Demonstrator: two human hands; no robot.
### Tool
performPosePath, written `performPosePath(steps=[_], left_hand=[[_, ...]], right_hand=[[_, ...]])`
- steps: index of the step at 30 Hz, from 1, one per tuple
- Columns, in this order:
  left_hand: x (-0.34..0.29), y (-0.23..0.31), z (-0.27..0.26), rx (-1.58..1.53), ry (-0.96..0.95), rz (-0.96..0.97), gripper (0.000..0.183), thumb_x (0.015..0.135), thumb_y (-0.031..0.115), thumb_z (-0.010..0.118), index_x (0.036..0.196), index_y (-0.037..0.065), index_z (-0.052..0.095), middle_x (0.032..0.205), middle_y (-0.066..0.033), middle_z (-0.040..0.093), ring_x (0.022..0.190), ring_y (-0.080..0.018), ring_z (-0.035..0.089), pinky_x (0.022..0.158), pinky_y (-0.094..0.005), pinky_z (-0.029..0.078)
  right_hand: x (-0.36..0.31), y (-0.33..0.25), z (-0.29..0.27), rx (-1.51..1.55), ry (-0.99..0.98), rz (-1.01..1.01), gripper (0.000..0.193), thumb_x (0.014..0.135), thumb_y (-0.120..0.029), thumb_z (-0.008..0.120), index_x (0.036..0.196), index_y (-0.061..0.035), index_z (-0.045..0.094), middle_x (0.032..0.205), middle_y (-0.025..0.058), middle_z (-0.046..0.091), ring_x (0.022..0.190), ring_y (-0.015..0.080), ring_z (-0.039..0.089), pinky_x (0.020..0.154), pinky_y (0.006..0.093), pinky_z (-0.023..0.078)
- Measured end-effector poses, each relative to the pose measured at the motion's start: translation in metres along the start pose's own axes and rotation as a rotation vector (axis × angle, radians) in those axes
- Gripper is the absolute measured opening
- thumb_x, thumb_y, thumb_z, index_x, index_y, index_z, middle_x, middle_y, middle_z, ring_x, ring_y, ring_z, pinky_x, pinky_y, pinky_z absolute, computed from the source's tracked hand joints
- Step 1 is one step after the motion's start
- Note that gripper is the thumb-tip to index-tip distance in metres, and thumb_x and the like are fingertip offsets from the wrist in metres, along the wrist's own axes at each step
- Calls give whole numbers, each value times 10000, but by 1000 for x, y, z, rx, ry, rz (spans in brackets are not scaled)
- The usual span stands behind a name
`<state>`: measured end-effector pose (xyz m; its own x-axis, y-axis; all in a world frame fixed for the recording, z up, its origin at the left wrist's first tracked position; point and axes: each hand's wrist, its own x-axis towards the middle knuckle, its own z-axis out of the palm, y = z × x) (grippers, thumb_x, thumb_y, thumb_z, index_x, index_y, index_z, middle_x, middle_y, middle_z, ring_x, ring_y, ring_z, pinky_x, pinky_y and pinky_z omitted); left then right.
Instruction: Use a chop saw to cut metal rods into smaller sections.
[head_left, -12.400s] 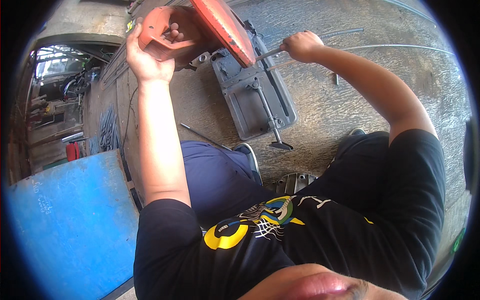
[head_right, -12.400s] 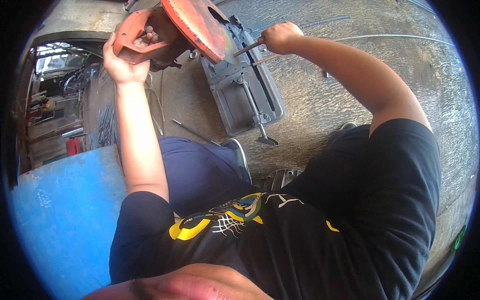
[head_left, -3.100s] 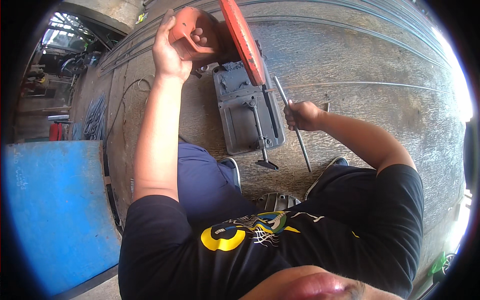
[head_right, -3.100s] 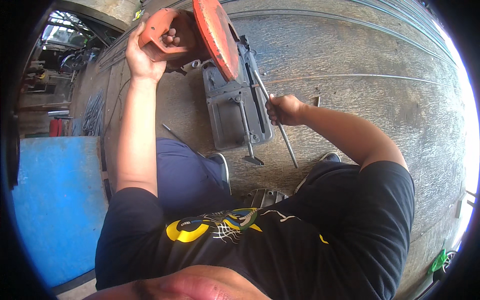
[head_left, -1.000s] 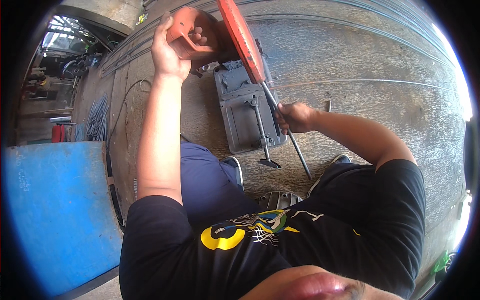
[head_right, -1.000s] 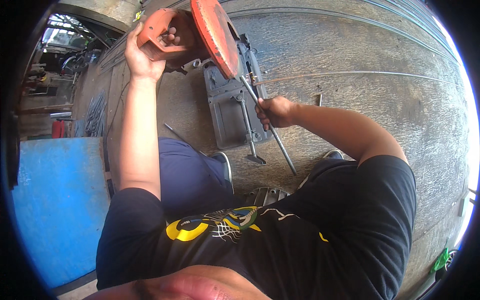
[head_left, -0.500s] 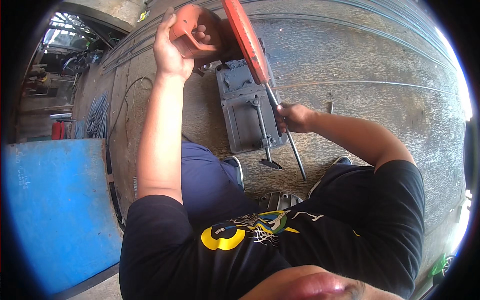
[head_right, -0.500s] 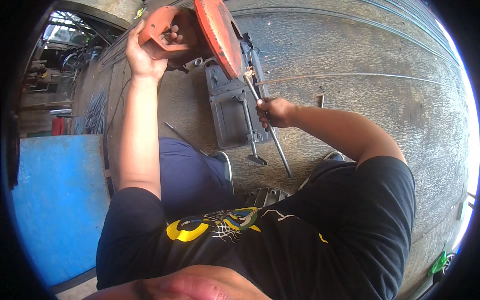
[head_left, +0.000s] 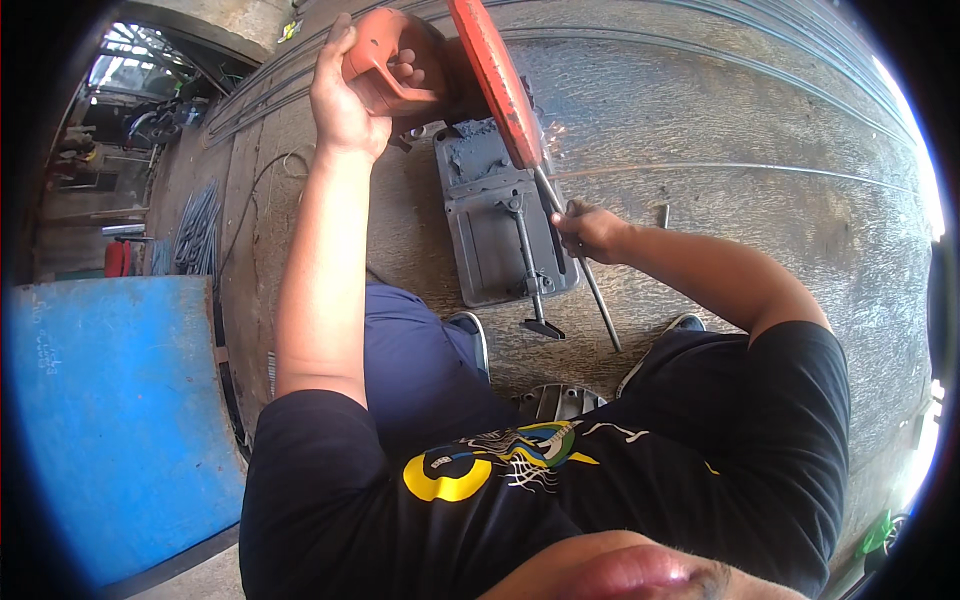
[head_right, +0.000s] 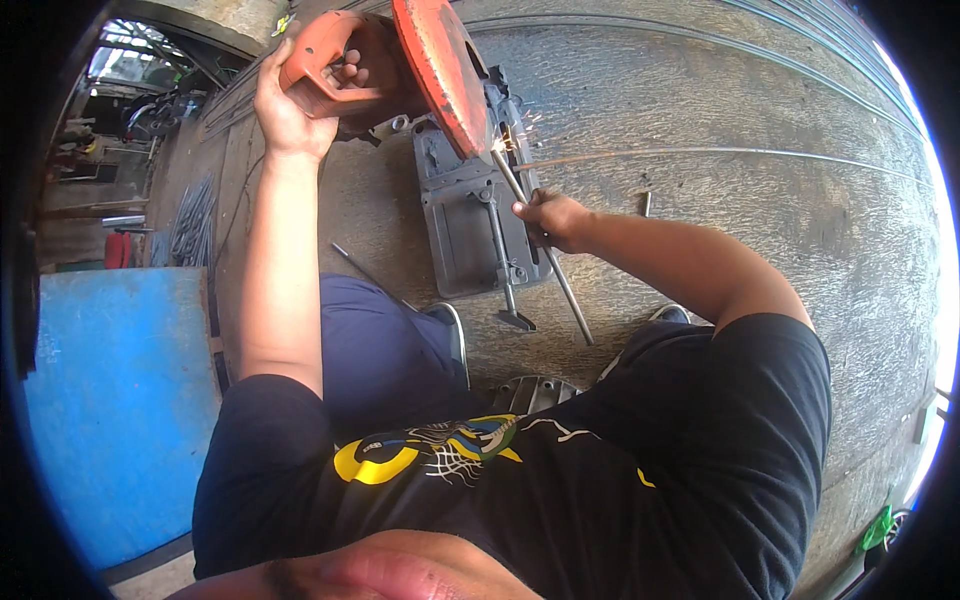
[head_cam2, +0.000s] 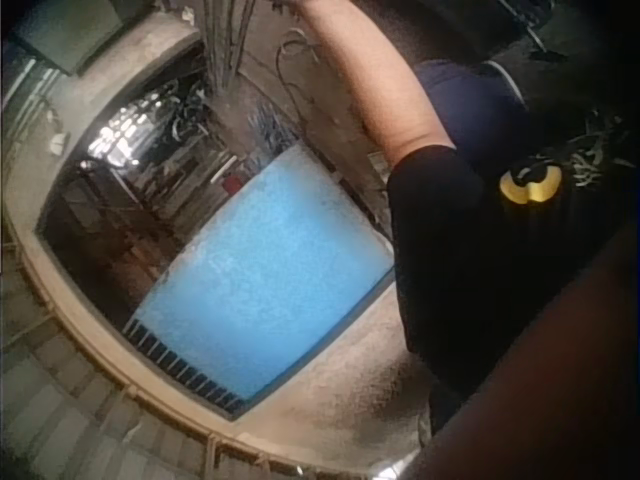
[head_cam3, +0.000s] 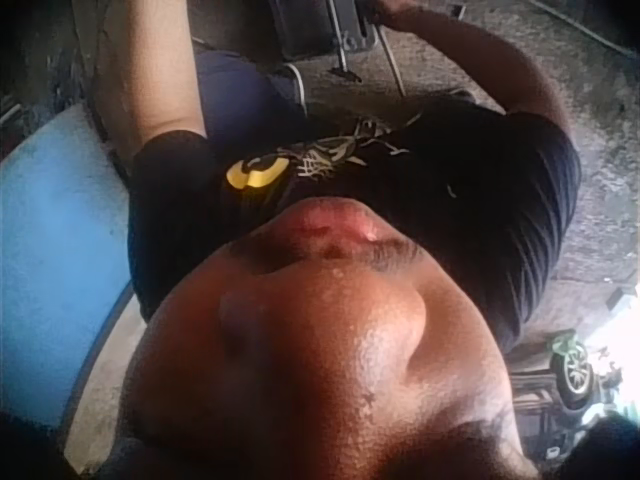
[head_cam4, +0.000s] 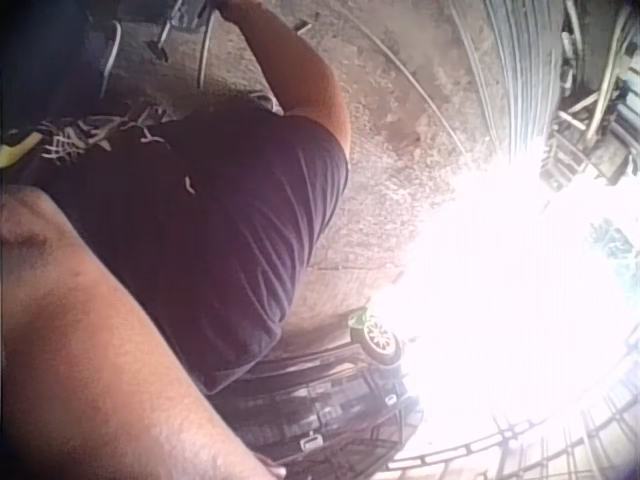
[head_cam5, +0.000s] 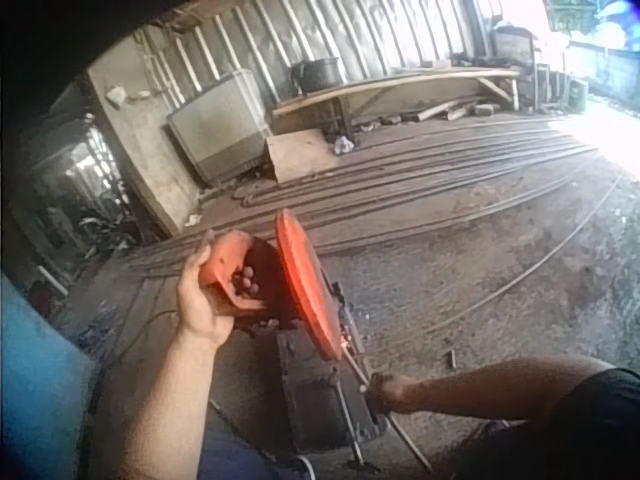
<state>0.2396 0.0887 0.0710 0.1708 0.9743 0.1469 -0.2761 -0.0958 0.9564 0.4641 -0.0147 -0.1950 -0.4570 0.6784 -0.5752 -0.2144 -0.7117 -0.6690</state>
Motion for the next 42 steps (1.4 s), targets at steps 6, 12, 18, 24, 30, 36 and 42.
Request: performPosePath(steps=[6,12,18,24,30,36,42], left_hand=[[0,0,-1,-4,-21,1,529,923,379,397,1233,-42,482,1032,-180,599,850,-281,612,778,-452,532],[1,0,-3,-6,-9,-34,545,918,393,392,1210,-51,511,1034,-174,604,843,-263,612,786,-447,530],[1,0,-3,-44,-23,-53,546,916,394,394,1212,-51,508,1019,-170,605,847,-269,609,795,-451,524],[1,0,-2,-26,-22,-30,546,917,390,390,1224,-48,499,1035,-175,599,850,-276,609,794,-453,524],[1,-1,-2,2,2,-13,541,921,383,381,1236,-42,489,1051,-182,597,853,-276,611,787,-453,527],[0,0,-2,-13,-19,-10,527,919,378,402,1218,-44,498,1021,-179,602,856,-281,610,783,-458,526],[1,-1,-3,-44,5,-32,525,917,375,411,1217,-48,493,999,-179,605,854,-282,608,791,-455,519]], right_hand=[[0,0,-1,-92,36,-38,258,904,-234,633,850,-73,439,646,39,470,519,145,453,457,299,369],[1,-1,2,36,-14,-45,218,939,-222,571,836,-72,451,675,49,489,550,155,469,494,303,380],[-4,-2,0,168,-191,3,190,979,-225,469,866,-74,468,725,59,471,654,188,464,606,340,399],[-3,-2,-4,162,-270,59,308,1003,-332,377,881,-72,487,759,57,467,691,196,447,662,347,398],[-7,-3,-1,167,-364,148,379,1005,-393,334,889,-70,494,768,53,473,695,204,460,676,353,412],[-3,-4,-3,181,-266,130,349,1007,-378,340,895,-79,482,764,56,475,692,207,469,660,359,418],[-4,-2,-4,209,-242,141,319,1010,-348,344,847,-89,436,741,55,461,670,208,453,646,348,400]])
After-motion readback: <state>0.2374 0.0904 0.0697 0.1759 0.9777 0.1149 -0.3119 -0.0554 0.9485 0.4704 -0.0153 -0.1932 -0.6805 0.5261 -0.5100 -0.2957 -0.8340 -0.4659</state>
